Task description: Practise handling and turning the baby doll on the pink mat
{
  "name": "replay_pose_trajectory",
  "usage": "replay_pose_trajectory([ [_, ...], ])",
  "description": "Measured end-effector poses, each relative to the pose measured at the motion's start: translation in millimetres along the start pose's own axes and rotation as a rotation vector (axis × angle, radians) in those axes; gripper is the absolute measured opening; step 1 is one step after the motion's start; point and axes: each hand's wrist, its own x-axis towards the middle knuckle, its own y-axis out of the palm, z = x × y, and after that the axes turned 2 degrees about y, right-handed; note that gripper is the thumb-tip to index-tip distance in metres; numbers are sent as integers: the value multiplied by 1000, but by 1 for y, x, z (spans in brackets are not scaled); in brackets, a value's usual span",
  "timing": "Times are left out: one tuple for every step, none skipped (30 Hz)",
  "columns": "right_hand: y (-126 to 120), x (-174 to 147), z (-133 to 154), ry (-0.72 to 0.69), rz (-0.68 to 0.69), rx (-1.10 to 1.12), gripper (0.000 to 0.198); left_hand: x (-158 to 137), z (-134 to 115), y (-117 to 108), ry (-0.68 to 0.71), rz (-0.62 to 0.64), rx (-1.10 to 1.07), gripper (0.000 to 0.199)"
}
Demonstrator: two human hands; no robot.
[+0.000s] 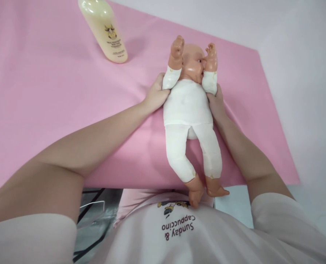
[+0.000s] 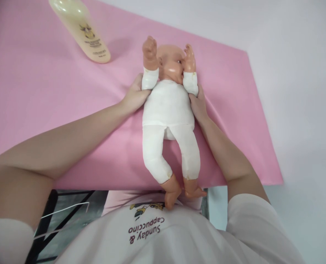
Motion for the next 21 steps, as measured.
replay_pose_trajectory([
  [0, -3, -3, 3, -31, -4, 58, 0, 1, -1, 7, 3, -9, 49],
  [2, -3, -6, 9, -70, -12, 56, 1, 2, -1, 13, 8, -13, 50],
  [3, -1, -7, 14, -104, -25, 55, 1, 2, -2, 18, 15, -11, 50],
  [5, 2, -9, 19, -131, -41, 53, 1, 1, -3, 23, 24, -7, 50],
  [6, 5, -9, 25, -155, -54, 51, 0, 1, -3, 29, 32, -2, 49],
  [7, 7, -10, 27, -168, -64, 50, 0, 0, -3, 33, 37, 3, 48],
  [7, 9, -11, 25, -170, -74, 49, -1, -1, -3, 35, 40, 8, 47],
  [6, 9, -12, 20, -171, -90, 47, -1, -3, -3, 35, 39, 12, 47],
  [5, 10, -13, 13, -166, -107, 45, -2, -4, -2, 33, 34, 16, 47],
  [4, 10, -14, 6, -156, -125, 43, -2, -5, -2, 30, 29, 21, 47],
  [2, 9, -15, -1, -146, -139, 42, -2, -6, -2, 28, 23, 26, 47],
  [1, 9, -15, -7, -134, -149, 41, -3, -7, -1, 27, 21, 31, 47],
  [0, 9, -15, -9, -127, -152, 41, -3, -8, -1, 27, 22, 33, 47],
  [0, 9, -15, -12, -123, -152, 42, -3, -8, -1, 28, 23, 35, 47],
  [0, 8, -15, -14, -125, -151, 42, -3, -9, -1, 28, 26, 35, 48],
  [1, 8, -14, -13, -128, -149, 42, -3, -9, -1, 27, 28, 37, 48],
  [1, 8, -13, -10, -131, -146, 42, -3, -8, -2, 24, 36, 42, 49],
  [2, 7, -12, -5, -131, -142, 42, -3, -7, -2, 18, 48, 51, 50],
  [3, 7, -11, 0, -134, -135, 42, -2, -6, -3, 12, 60, 61, 51],
  [4, 6, -11, 3, -134, -127, 42, -1, -4, -3, 7, 70, 69, 53],
  [4, 6, -10, 5, -136, -116, 42, -1, -2, -4, 4, 78, 75, 54],
])
